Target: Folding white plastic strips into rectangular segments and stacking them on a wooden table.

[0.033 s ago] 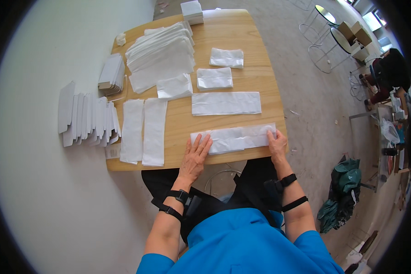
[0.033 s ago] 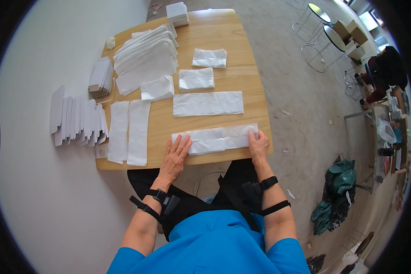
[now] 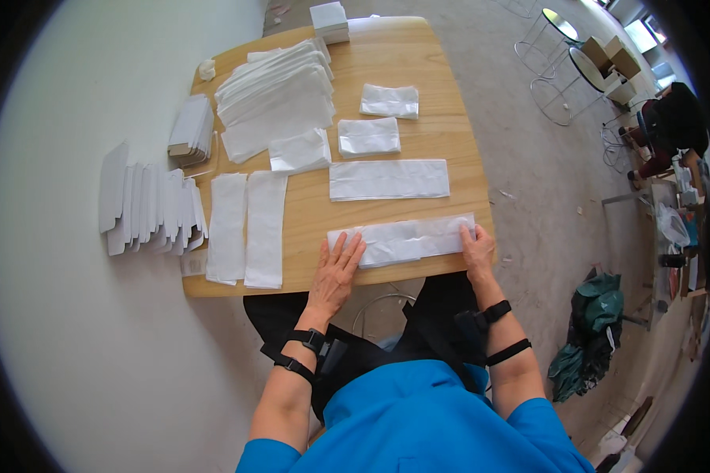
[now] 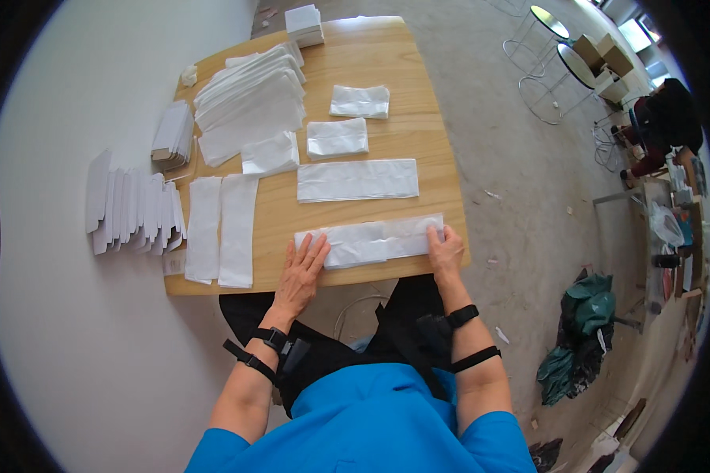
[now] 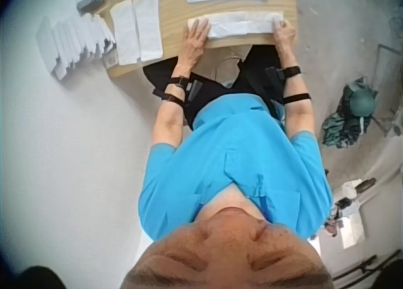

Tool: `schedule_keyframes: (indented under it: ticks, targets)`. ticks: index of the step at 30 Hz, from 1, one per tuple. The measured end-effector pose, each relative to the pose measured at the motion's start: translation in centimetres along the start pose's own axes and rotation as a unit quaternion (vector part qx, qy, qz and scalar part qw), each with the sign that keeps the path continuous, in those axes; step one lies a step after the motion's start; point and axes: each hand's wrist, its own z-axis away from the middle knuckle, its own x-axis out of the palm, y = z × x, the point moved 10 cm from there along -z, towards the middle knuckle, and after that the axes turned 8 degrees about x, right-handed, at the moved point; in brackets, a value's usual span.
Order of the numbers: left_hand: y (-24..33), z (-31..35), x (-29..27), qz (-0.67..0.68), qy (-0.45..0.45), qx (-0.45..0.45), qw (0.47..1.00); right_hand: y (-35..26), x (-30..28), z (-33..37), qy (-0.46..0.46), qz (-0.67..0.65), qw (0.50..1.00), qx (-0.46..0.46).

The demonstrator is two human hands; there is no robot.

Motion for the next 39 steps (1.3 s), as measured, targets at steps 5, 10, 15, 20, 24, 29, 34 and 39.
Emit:
schedule_keyframes:
  ticks: [5,10,15,20,24,29,34,39]
  targets:
    - [-0.3,0.8,-1.4,0.004,0.031,-0.032,0.999,-8.1,-4.6,4.1,0.21,0.156,0.956,-0.131]
    - [-1.3,1.9,-4.3,0.098,0.157,-0.099,0.978,-12.1,4.0,9.4,-0.07,-0.02,0.979,-0.189]
    - [-1.0,1.6,-3.5,0.077,0.145,-0.142,0.976,-9.1,13.6,11.3,-0.221,-0.151,0.962,-0.048]
    - [-1.3,1.5,-2.1,0.072,0.131,-0.139,0.979,-6.6,15.4,11.0,-0.211,-0.105,0.972,-0.017]
    - [-1.4,1.4,-1.8,0.057,0.122,-0.127,0.983,-7.6,14.9,11.5,-0.196,-0.095,0.975,-0.031]
    - [-2.0,1.5,-1.1,0.056,0.129,-0.116,0.983,-7.3,14.9,11.3,-0.193,-0.102,0.976,-0.017]
    - [-2.9,2.1,-1.2,0.089,0.161,-0.161,0.97,-7.5,14.7,11.4,-0.19,-0.099,0.976,-0.025]
    - [-1.2,1.3,-1.7,0.022,0.139,-0.108,0.984,-7.5,14.8,11.4,-0.189,-0.092,0.977,-0.026]
